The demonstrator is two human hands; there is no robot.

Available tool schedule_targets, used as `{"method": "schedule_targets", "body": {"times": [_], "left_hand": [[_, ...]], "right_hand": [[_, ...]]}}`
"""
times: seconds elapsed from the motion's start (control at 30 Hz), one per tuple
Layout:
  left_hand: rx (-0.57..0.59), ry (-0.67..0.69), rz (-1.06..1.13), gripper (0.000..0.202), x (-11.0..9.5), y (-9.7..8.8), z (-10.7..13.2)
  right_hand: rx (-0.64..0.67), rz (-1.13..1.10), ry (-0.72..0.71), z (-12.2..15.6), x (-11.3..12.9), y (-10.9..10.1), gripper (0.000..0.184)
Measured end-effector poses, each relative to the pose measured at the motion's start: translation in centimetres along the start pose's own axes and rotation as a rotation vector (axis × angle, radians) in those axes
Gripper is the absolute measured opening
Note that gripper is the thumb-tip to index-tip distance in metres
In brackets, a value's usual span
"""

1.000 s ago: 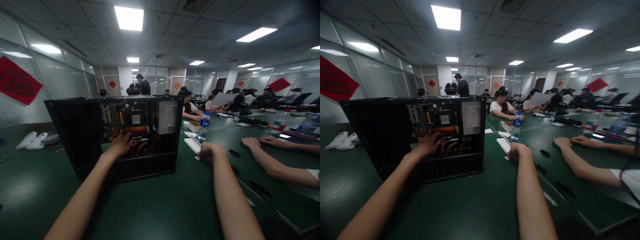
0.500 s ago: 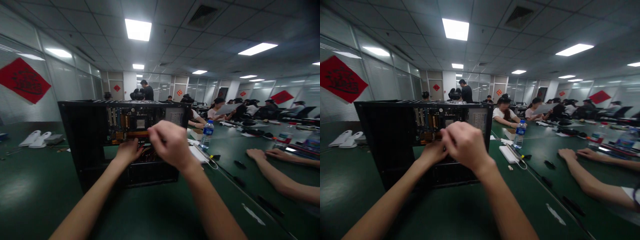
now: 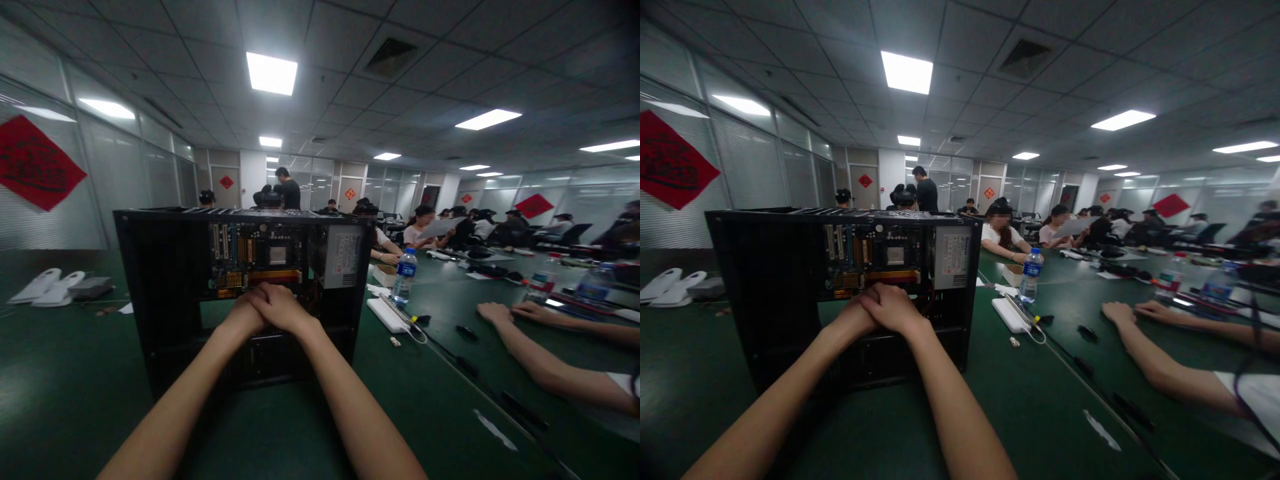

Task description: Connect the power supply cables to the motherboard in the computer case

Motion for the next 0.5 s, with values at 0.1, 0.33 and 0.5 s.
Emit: {"method": "schedule_targets", "body": {"times": [0.1, 0.33, 0.5], "left_hand": [[0.002, 0.034, 0.018, 0.045, -0.2, 0.0, -0.1], [-0.041, 0.138, 0.090, 0.037, -1.1, -0.6, 0.3], [-0.064, 0.028, 0.042, 0.034, -1.1, -0.8, 0.6]], "right_hand": [[-0.004, 0.027, 0.028, -0.1, -0.1, -0.1, 0.043], [-0.039, -0.059, 0.004, 0.2, -0.3, -0.5, 0.043], [-0.032, -0.207, -0.010, 0.4, -0.4, -0.3, 0.041]]}}
Point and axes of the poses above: each hand's wrist, its own z-axis away from the middle knuckle, its own y-axis out of the palm, x = y × z, the point moved 3 cm from there along -z, towards the middle knuckle, and after that the axes turned 2 degrees about x, right-handed, at the moved point
